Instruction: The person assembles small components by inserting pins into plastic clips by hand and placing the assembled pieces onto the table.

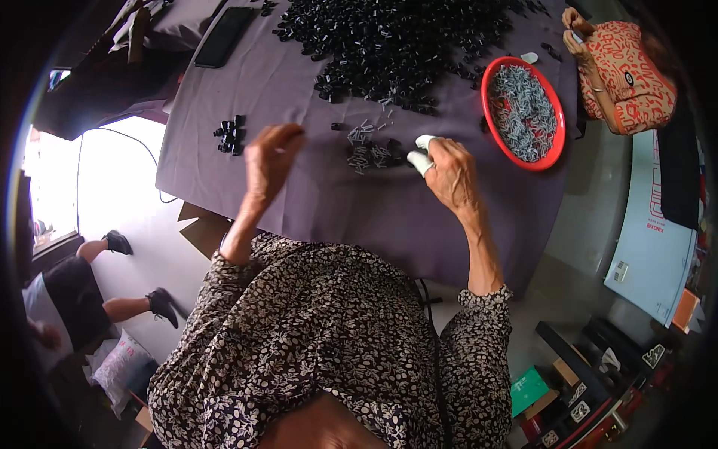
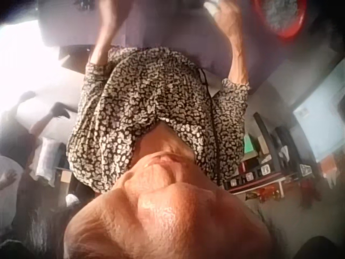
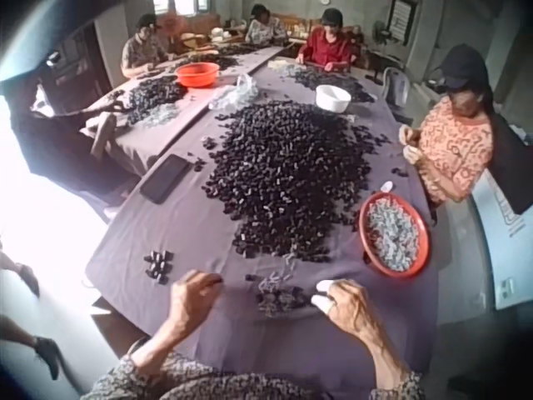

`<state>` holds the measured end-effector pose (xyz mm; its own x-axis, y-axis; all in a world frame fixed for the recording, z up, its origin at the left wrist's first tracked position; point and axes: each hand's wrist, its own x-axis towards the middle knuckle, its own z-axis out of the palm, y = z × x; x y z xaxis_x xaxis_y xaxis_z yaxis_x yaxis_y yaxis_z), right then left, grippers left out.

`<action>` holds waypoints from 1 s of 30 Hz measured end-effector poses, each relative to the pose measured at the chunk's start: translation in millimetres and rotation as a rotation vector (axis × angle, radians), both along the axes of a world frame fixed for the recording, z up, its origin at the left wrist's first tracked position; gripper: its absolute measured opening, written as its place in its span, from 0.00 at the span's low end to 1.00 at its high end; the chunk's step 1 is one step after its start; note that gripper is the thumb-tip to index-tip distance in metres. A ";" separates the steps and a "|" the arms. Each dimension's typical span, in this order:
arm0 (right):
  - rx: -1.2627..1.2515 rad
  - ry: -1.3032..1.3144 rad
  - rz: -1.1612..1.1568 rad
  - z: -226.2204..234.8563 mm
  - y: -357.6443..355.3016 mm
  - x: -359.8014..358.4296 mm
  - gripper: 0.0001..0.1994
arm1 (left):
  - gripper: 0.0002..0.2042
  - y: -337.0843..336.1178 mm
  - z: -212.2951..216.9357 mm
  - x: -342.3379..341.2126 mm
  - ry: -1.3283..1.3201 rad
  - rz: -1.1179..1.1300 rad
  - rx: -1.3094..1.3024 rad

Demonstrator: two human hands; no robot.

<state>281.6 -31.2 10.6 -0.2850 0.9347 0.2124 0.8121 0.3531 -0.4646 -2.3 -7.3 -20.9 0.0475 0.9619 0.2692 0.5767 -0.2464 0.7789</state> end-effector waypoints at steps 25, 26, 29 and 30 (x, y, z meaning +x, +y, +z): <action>0.087 -0.116 0.071 -38.2 39.6 -20.5 0.06 | 0.09 -28.3 -8.2 25.1 0.199 -0.306 0.237; 0.091 -0.122 0.045 -34.3 40.0 -20.0 0.06 | 0.10 -28.1 -12.5 30.1 0.191 -0.320 0.237; 0.075 -0.165 -0.007 -29.5 38.1 -16.8 0.06 | 0.11 -21.4 -15.0 36.8 0.254 -0.301 0.236; 0.081 -0.138 -0.017 -25.8 35.6 -15.7 0.06 | 0.11 -19.3 -16.7 38.5 0.253 -0.310 0.236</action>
